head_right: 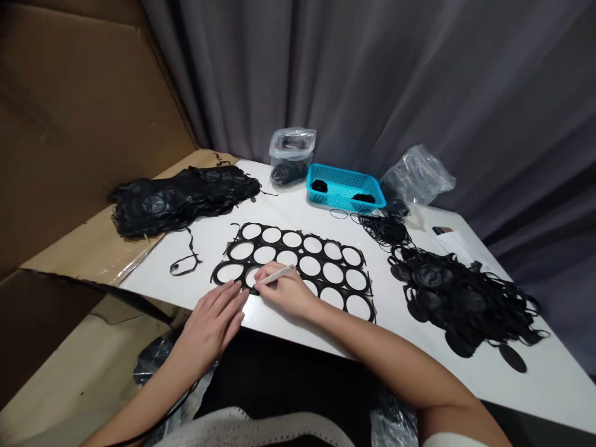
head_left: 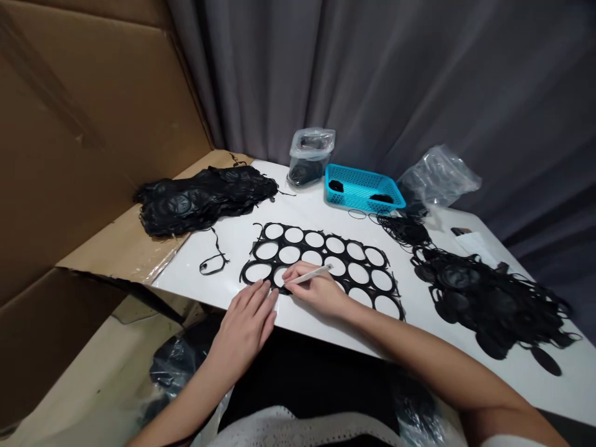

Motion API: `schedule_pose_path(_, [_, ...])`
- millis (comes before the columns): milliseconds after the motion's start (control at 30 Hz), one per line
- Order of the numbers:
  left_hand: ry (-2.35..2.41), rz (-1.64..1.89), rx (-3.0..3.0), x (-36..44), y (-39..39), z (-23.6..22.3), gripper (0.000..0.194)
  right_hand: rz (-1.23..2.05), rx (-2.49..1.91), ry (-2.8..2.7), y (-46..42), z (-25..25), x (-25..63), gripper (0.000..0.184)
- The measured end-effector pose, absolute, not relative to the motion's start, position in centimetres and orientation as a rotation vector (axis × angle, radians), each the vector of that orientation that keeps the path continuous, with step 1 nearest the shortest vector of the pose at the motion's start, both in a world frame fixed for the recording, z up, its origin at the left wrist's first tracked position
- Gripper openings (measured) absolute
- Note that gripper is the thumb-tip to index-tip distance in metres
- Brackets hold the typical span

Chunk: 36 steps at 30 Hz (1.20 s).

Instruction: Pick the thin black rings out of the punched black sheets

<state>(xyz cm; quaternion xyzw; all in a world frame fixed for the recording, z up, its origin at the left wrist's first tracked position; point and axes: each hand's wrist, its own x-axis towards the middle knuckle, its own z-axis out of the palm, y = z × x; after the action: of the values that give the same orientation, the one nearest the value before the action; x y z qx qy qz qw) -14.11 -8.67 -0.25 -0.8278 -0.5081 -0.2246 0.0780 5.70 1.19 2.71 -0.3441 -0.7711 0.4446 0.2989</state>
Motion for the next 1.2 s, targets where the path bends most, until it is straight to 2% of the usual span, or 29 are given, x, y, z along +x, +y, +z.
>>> schedule_pose_path(1200, [-1.548, -0.713, -2.455, -13.53, -8.43, -0.40, 0.032, 1.156, -0.958, -2.067, 0.87, 2.41, 5.60, 0.016])
